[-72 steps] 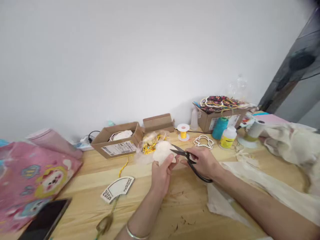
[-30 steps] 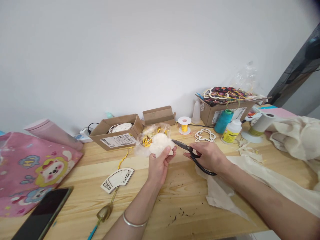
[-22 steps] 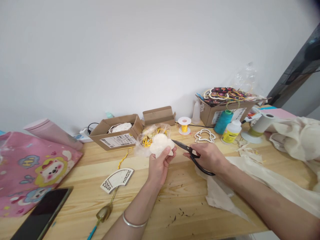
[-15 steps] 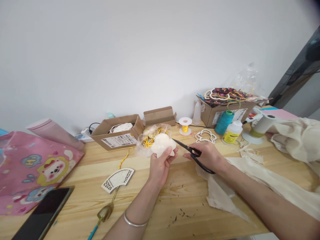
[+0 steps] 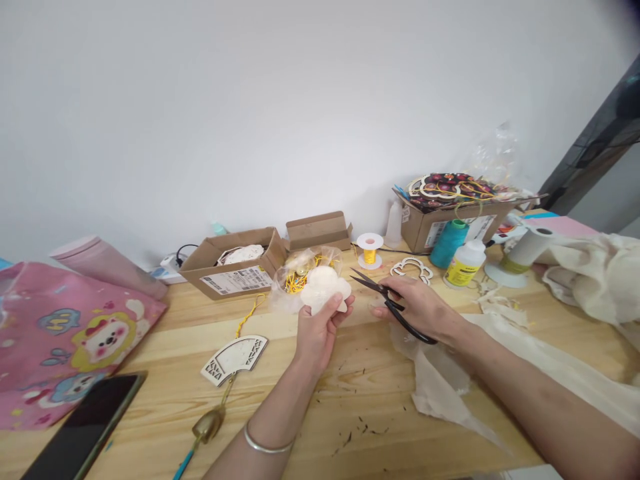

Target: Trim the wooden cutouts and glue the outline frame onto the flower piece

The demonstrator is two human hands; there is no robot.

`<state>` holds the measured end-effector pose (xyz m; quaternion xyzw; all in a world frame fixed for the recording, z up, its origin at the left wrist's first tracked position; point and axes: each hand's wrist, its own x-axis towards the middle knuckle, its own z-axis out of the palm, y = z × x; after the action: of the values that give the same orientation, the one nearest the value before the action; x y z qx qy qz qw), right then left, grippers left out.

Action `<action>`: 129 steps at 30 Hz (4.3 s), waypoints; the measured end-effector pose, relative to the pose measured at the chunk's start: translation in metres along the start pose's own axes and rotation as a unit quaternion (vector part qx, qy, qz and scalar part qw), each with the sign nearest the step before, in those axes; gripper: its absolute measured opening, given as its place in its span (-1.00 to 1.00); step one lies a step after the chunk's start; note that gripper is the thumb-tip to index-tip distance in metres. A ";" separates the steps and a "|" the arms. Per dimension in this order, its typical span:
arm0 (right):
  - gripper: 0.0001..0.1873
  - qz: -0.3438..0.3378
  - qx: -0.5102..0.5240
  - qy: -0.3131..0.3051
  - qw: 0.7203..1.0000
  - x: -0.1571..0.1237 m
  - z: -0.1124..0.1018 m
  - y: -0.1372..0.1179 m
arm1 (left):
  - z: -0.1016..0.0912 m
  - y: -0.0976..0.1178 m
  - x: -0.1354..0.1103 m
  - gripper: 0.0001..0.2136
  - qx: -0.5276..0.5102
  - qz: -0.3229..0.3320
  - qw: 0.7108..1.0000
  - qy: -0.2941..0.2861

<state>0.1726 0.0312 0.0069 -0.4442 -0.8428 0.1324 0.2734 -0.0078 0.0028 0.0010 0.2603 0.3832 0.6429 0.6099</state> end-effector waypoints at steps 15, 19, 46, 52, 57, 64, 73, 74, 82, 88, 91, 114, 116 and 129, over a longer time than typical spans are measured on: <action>-0.61 -0.006 -0.116 0.078 0.990 -0.003 0.020 -0.011 | 0.003 -0.005 -0.002 -0.82 -0.016 -0.016 1.000 0.004; -0.60 -0.005 -0.141 0.095 0.985 -0.003 0.023 -0.012 | 0.004 -0.006 -0.003 -0.81 -0.022 -0.016 1.000 0.012; -0.65 0.035 0.174 -0.018 0.984 0.002 -0.012 0.012 | 0.000 0.001 0.002 -0.76 0.038 0.021 0.999 0.003; -0.72 0.026 0.194 -0.014 0.981 -0.001 -0.009 0.000 | -0.002 0.001 0.002 -0.76 0.059 0.037 0.998 0.005; -0.66 0.161 0.352 0.030 0.922 0.000 -0.009 -0.005 | -0.003 0.001 0.003 -0.75 0.060 0.033 0.998 -0.007; -0.56 0.272 0.681 -0.016 0.680 -0.001 -0.003 -0.006 | -0.003 0.002 0.004 -0.73 0.082 0.019 0.996 -0.008; -0.37 0.140 0.759 -0.019 0.636 -0.009 -0.001 -0.007 | -0.004 0.004 0.003 -0.74 0.097 0.041 0.994 0.010; -0.35 0.137 0.756 -0.011 0.639 -0.009 -0.005 -0.008 | -0.004 0.004 0.003 -0.73 0.095 0.042 0.995 0.012; -0.37 0.158 0.715 -0.021 0.681 -0.002 -0.022 -0.014 | -0.006 0.003 0.004 -0.76 0.099 0.042 0.994 0.010; -0.60 0.074 0.288 -0.001 0.955 -0.002 -0.011 -0.005 | -0.006 0.002 0.003 -0.79 0.104 0.055 0.993 0.003; -0.66 -0.001 0.079 -0.006 0.997 -0.003 -0.010 0.000 | -0.005 0.004 0.002 -0.78 0.103 0.063 0.993 0.014; -0.68 -0.048 -0.026 -0.030 0.998 -0.004 -0.004 -0.003 | -0.003 0.008 0.001 -0.78 0.096 0.052 0.994 0.018; -0.68 -0.047 -0.027 -0.028 0.998 -0.004 -0.004 -0.003 | -0.003 0.008 0.001 -0.78 0.102 0.047 0.994 0.019; -0.66 -0.041 -0.034 -0.022 0.998 -0.005 -0.003 -0.004 | 0.000 0.009 -0.001 -0.73 0.107 0.035 0.993 0.041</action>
<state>0.1739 0.0253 0.0095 -0.4153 -0.8700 0.1024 0.2451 -0.0127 0.0026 0.0086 0.3106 0.4652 0.6291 0.5398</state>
